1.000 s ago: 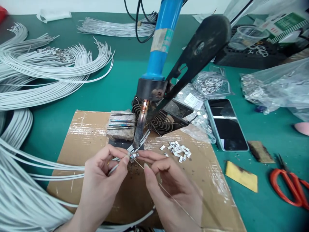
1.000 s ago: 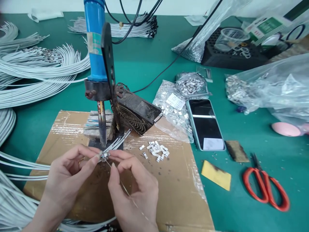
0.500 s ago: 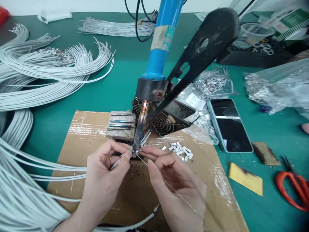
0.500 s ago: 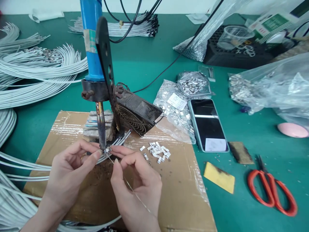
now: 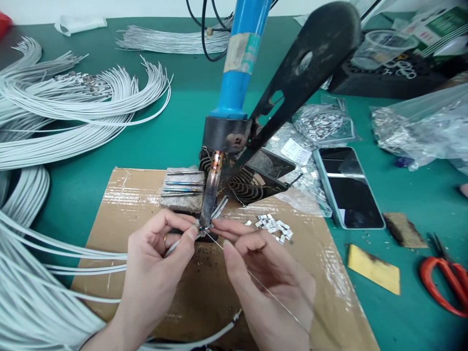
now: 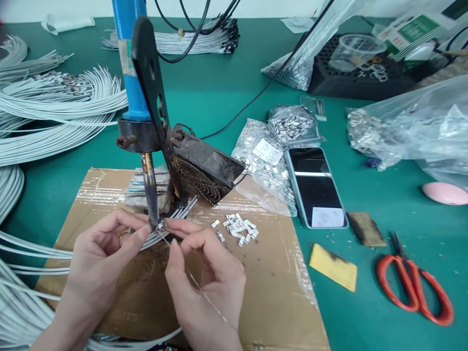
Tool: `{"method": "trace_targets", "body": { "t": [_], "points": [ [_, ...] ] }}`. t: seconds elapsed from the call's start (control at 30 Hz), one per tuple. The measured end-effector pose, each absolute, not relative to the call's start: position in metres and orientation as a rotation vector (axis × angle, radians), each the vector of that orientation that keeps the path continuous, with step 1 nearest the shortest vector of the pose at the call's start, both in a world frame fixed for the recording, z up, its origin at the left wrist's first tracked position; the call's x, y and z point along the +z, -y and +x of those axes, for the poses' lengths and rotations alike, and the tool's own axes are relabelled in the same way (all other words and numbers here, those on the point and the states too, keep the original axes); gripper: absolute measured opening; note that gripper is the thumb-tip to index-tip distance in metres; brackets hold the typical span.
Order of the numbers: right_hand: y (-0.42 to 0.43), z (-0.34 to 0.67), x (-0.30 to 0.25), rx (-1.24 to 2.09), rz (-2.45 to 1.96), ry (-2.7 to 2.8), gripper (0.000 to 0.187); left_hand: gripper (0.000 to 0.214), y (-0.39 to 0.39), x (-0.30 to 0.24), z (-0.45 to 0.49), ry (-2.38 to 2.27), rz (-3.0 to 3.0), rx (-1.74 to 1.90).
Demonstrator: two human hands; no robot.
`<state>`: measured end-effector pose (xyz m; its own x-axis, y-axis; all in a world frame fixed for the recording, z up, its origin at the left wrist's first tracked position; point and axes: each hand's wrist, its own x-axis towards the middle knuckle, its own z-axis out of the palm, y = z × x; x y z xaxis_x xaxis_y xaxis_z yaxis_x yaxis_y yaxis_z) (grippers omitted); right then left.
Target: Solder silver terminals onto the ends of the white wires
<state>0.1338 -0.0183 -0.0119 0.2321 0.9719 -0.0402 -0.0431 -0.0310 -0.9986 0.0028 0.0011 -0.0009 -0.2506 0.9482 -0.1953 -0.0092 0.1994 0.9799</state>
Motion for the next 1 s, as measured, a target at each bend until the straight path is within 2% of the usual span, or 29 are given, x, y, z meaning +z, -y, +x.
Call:
{"method": "trace_targets", "body": {
  "t": [1.0],
  "points": [
    [0.0206,0.1315,-0.0115,1.030,-1.318,0.982,0.022,0.016,0.0004,0.0031,0.0009,-1.501,0.985,1.240]
  ]
}}
